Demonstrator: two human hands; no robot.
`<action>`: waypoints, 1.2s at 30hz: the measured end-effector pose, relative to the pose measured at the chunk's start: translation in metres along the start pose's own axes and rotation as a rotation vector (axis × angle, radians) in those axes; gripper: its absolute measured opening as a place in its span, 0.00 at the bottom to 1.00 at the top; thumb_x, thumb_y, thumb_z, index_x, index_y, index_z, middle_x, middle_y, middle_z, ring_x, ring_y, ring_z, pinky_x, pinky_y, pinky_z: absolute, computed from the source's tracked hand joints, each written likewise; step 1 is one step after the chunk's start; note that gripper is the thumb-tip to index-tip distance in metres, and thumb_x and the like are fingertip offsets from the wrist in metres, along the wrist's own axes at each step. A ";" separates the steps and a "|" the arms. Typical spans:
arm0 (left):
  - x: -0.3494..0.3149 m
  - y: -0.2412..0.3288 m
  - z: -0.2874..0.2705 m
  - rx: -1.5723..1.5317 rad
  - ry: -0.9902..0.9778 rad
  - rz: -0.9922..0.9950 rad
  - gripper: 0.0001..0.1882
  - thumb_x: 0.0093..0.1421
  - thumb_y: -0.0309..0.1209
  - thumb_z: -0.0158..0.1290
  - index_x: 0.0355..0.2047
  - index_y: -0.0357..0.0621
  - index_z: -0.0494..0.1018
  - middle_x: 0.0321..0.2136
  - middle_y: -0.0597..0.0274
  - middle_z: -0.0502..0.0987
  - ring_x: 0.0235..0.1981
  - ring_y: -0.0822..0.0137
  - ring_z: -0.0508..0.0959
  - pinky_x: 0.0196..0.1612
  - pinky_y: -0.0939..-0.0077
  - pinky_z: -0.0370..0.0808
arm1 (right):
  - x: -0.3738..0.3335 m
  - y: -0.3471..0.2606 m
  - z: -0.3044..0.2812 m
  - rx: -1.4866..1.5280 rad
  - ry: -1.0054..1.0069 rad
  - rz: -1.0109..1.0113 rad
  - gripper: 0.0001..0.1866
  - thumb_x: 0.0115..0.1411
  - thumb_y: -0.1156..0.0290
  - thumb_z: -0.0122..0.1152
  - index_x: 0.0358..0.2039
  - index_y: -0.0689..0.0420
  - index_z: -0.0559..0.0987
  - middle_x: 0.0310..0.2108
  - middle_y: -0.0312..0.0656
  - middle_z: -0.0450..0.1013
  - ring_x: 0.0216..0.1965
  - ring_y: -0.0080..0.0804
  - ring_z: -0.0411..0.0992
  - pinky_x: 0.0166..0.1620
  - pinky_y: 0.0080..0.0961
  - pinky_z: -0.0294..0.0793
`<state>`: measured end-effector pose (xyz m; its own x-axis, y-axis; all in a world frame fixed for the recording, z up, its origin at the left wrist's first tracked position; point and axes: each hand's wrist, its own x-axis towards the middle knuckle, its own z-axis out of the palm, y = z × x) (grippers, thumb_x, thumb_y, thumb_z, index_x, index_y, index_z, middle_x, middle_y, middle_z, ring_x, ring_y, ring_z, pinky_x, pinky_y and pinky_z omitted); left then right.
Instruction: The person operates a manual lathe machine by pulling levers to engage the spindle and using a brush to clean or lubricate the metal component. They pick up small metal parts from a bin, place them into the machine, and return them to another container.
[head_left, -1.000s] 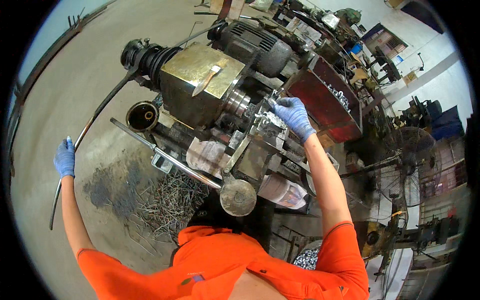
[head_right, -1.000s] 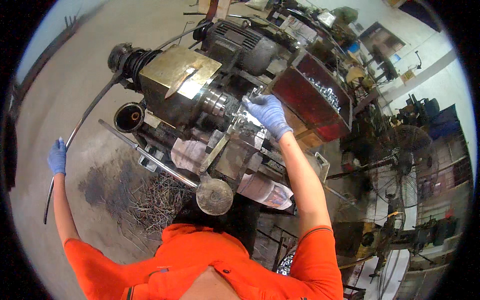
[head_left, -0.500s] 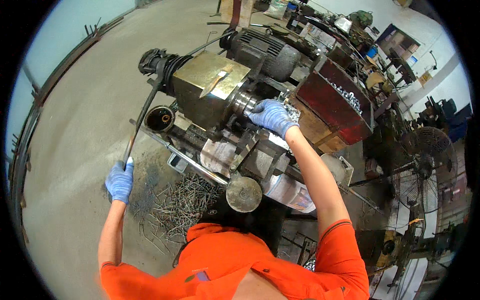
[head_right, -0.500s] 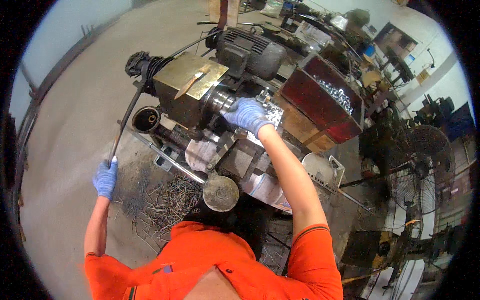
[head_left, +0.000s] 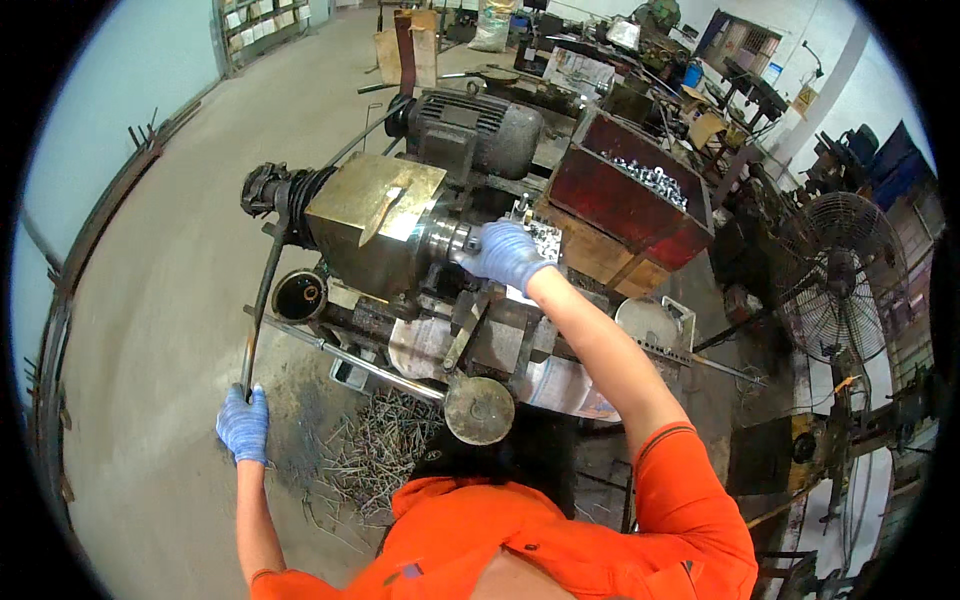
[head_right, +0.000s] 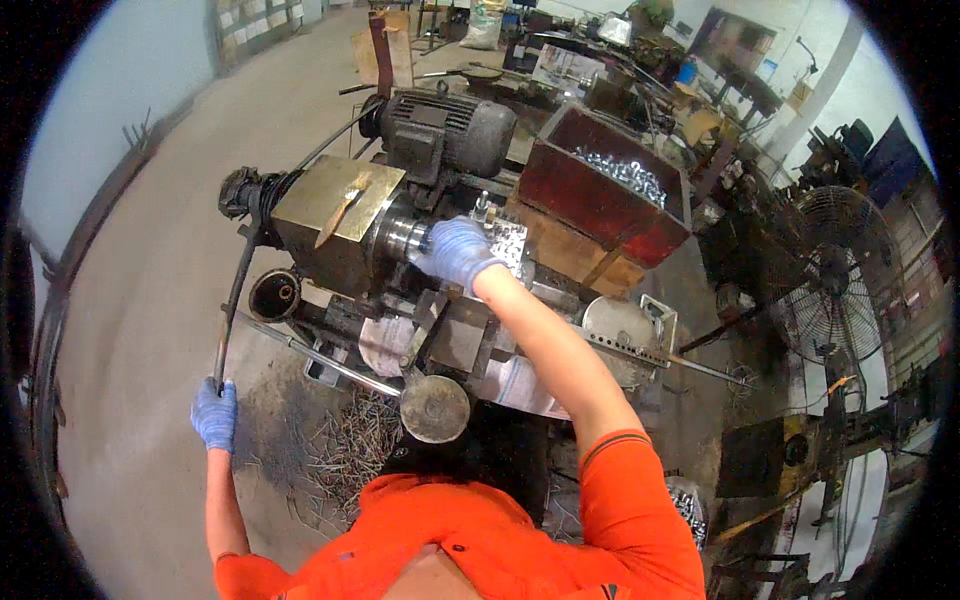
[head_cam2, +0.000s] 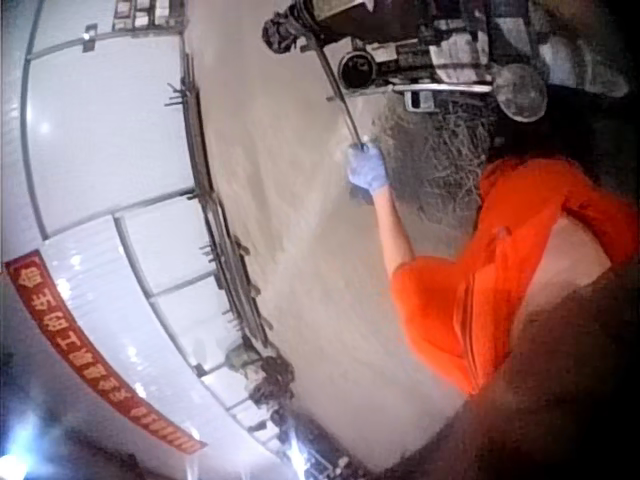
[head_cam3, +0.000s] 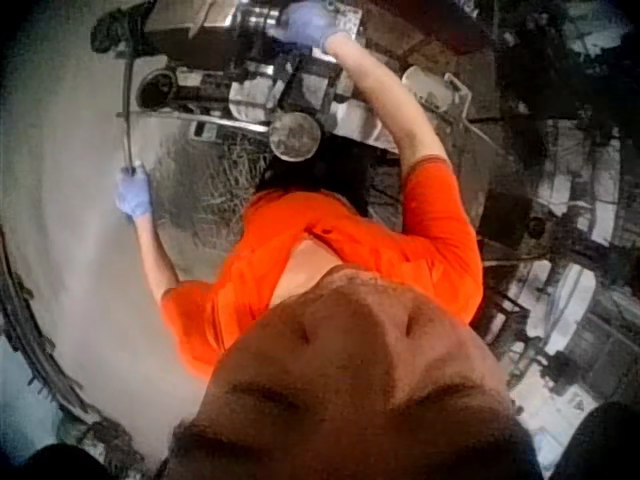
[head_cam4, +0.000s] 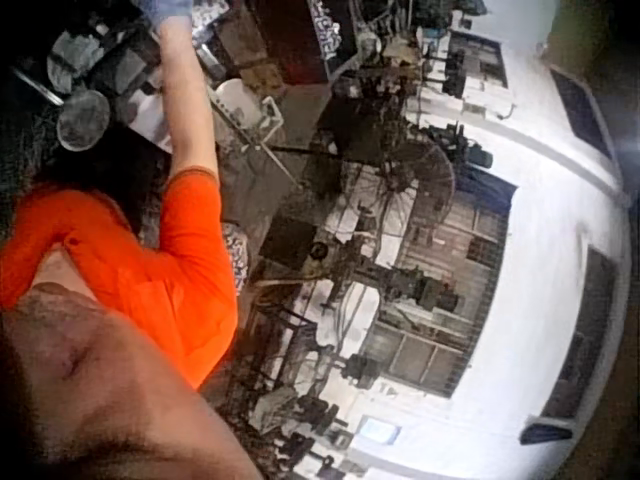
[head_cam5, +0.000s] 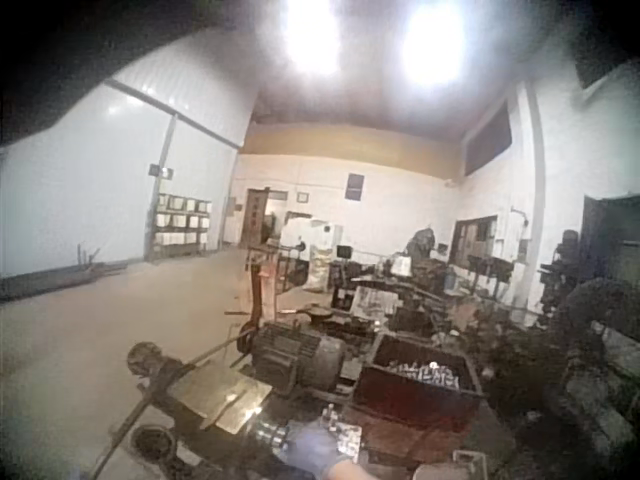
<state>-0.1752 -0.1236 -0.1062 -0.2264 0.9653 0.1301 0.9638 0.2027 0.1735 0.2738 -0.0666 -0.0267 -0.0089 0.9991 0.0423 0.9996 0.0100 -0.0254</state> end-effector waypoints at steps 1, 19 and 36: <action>0.001 -0.011 0.007 0.019 0.030 0.018 0.20 0.54 0.49 0.49 0.34 0.44 0.72 0.28 0.48 0.77 0.31 0.50 0.77 0.36 0.56 0.71 | -0.009 -0.001 -0.015 0.035 0.058 0.024 0.27 0.48 0.43 0.52 0.24 0.58 0.81 0.22 0.53 0.74 0.28 0.48 0.75 0.37 0.38 0.73; 0.073 0.229 -0.025 -0.430 0.329 0.722 0.24 0.55 0.47 0.50 0.48 0.48 0.70 0.25 0.53 0.76 0.23 0.54 0.77 0.28 0.60 0.72 | -0.187 0.074 -0.029 0.230 0.500 0.238 0.16 0.46 0.58 0.66 0.32 0.54 0.82 0.45 0.52 0.71 0.46 0.49 0.69 0.52 0.38 0.66; 0.094 0.181 -0.026 -0.594 0.460 0.537 0.15 0.59 0.42 0.48 0.41 0.49 0.76 0.29 0.53 0.78 0.28 0.55 0.78 0.32 0.64 0.74 | -0.288 0.098 0.047 0.598 0.498 0.513 0.09 0.47 0.72 0.66 0.29 0.62 0.80 0.29 0.46 0.76 0.33 0.33 0.75 0.39 0.25 0.72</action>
<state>-0.0256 -0.0004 -0.0373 0.0738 0.7191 0.6910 0.7540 -0.4938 0.4333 0.3735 -0.3509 -0.0885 0.5806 0.7554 0.3038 0.6978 -0.2693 -0.6637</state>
